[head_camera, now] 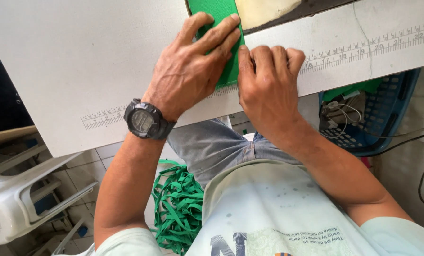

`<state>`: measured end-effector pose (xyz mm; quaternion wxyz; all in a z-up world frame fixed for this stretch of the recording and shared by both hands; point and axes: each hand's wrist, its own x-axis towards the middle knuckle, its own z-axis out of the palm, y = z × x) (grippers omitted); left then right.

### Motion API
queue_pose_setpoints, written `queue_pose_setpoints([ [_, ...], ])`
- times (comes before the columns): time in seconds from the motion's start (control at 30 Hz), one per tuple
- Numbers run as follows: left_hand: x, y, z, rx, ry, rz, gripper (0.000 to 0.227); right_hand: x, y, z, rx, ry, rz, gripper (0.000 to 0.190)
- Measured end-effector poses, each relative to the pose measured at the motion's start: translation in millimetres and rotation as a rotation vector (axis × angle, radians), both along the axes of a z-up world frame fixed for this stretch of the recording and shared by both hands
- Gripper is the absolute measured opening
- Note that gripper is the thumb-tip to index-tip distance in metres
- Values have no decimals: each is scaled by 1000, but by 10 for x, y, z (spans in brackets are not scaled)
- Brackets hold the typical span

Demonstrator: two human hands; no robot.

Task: Folding and aligning green fabric strips on a sewing machine table in a factory setting.

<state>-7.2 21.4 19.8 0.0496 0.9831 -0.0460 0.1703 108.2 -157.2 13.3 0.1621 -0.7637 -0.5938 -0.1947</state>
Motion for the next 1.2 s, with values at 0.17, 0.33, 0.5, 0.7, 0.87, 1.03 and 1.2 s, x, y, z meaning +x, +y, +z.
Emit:
queue_pose_setpoints([
  [0.17, 54, 142, -17, -98, 10, -29, 33, 68, 147, -20, -1, 1, -4, 8],
  [0.33, 129, 281, -115, -111, -19, 13, 31, 196, 340, -93, -3, 31, -4, 9],
  [0.5, 162, 327, -209, -144, -45, 73, 32, 284, 447, -179, 33, 11, 19, 17],
  [0.7, 150, 121, -168, -102, -163, 90, 29, 230, 278, -159, 49, 172, 27, 27],
  [0.87, 116, 15, -110, -226, -253, -20, 14, 250, 212, -296, 160, 338, -23, 25],
  [1.03, 103, 16, -131, -299, -183, 5, 21, 216, 224, -152, 214, 223, 42, 9],
  [1.2, 92, 85, -158, -208, -89, 9, 37, 207, 210, -129, 150, 126, 28, 17],
])
